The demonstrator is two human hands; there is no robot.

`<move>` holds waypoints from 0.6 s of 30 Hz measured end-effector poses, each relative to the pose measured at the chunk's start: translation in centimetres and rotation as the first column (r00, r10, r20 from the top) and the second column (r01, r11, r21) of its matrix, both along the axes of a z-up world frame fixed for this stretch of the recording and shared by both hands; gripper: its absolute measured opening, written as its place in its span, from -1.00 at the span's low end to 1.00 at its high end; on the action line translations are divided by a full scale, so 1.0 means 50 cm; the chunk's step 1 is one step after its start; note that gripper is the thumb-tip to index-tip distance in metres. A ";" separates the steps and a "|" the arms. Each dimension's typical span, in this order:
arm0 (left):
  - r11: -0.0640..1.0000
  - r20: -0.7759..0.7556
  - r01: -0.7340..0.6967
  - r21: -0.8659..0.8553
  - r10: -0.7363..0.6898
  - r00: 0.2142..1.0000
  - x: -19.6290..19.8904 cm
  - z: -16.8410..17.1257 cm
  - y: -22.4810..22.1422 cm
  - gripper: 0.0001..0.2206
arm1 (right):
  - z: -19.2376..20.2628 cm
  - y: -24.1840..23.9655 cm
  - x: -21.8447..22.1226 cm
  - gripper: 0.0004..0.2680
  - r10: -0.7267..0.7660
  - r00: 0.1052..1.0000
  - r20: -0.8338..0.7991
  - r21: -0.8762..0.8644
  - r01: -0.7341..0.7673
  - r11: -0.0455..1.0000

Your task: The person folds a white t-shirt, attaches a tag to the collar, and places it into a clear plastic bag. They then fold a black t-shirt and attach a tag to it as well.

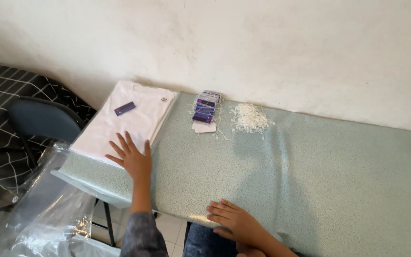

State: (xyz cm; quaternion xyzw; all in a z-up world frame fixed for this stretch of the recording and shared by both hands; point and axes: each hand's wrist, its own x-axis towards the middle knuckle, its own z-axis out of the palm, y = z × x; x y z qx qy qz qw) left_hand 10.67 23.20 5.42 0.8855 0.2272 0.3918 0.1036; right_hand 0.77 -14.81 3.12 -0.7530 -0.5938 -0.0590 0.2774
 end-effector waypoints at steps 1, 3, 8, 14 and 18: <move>1.000 0.012 -0.003 0.008 0.003 1.000 -0.033 0.033 -0.068 -0.25 | 0.015 -0.016 0.003 -0.73 0.003 1.000 0.012 0.008 -0.003 1.000; 0.963 -0.066 0.232 -0.134 -0.243 0.968 -0.097 0.095 -0.204 -0.25 | 0.043 -0.046 0.011 -0.78 -0.037 0.893 -0.449 0.229 0.155 0.961; 0.602 -0.087 0.794 -0.079 -0.798 0.596 -0.206 0.134 -0.478 -0.27 | 0.081 -0.268 0.075 -0.72 -0.622 0.770 -0.146 0.232 0.637 0.735; 0.302 -0.310 0.950 -0.081 -0.913 0.264 -0.168 -0.038 -0.626 -0.36 | -0.028 -0.437 0.056 -0.61 -0.966 0.243 0.093 0.019 0.969 0.245; 0.243 -0.340 0.946 -0.214 -0.927 0.161 -0.160 -0.048 -0.625 -0.37 | -0.076 -0.430 0.046 -0.55 -0.989 0.150 -0.012 -0.296 0.944 0.147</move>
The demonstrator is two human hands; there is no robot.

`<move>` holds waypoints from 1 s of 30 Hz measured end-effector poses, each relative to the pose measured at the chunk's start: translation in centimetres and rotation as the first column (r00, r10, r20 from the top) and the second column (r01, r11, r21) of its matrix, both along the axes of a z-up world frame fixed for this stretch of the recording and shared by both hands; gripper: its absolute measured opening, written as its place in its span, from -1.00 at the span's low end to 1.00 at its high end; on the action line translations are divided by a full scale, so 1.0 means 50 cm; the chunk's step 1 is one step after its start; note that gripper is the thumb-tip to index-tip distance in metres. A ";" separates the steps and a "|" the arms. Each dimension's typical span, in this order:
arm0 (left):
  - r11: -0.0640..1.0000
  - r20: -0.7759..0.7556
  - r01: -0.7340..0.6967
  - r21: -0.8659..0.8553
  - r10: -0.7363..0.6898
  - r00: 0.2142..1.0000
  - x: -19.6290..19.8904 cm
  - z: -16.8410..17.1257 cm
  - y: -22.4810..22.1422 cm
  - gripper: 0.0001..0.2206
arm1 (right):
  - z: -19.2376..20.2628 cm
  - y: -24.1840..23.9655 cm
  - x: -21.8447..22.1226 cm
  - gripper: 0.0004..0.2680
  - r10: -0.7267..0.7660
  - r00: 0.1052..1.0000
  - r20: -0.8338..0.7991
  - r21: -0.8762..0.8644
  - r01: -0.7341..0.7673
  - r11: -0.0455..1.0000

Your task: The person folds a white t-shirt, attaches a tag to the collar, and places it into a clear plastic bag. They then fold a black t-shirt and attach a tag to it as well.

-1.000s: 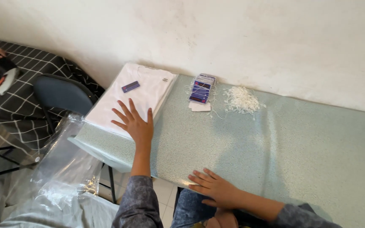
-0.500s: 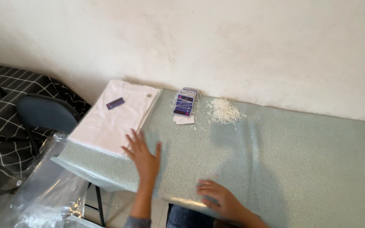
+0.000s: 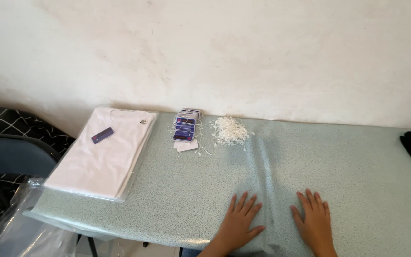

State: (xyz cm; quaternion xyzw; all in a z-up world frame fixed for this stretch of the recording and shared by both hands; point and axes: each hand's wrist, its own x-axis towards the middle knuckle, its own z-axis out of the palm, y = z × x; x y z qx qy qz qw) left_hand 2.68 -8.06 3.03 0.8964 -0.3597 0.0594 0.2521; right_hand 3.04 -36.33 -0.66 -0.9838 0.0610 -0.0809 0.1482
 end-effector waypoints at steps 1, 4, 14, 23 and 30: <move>1.000 -0.006 0.003 -0.002 -0.003 1.000 -0.001 0.008 0.000 -0.37 | -0.003 -0.002 0.000 -0.55 -0.003 1.000 -0.006 -0.002 0.003 1.000; 1.000 -0.088 0.011 0.006 -0.010 0.996 -0.007 0.023 0.002 -0.37 | -0.010 -0.005 -0.002 -0.56 0.013 1.000 0.022 -0.019 -0.012 1.000; 0.999 -0.059 0.004 -0.041 -0.007 0.998 -0.012 0.019 0.009 -0.35 | -0.052 -0.015 0.019 -0.52 -0.050 0.998 -0.043 -0.117 0.045 0.992; 1.000 -0.052 0.016 -0.013 -0.016 0.999 -0.008 0.019 0.008 -0.35 | -0.035 -0.010 0.009 -0.53 -0.030 1.000 -0.008 -0.085 0.029 0.996; 1.000 -0.043 0.015 -0.003 -0.015 0.999 -0.004 0.014 0.008 -0.36 | -0.009 0.000 -0.001 -0.55 0.007 0.999 0.037 -0.028 -0.006 1.000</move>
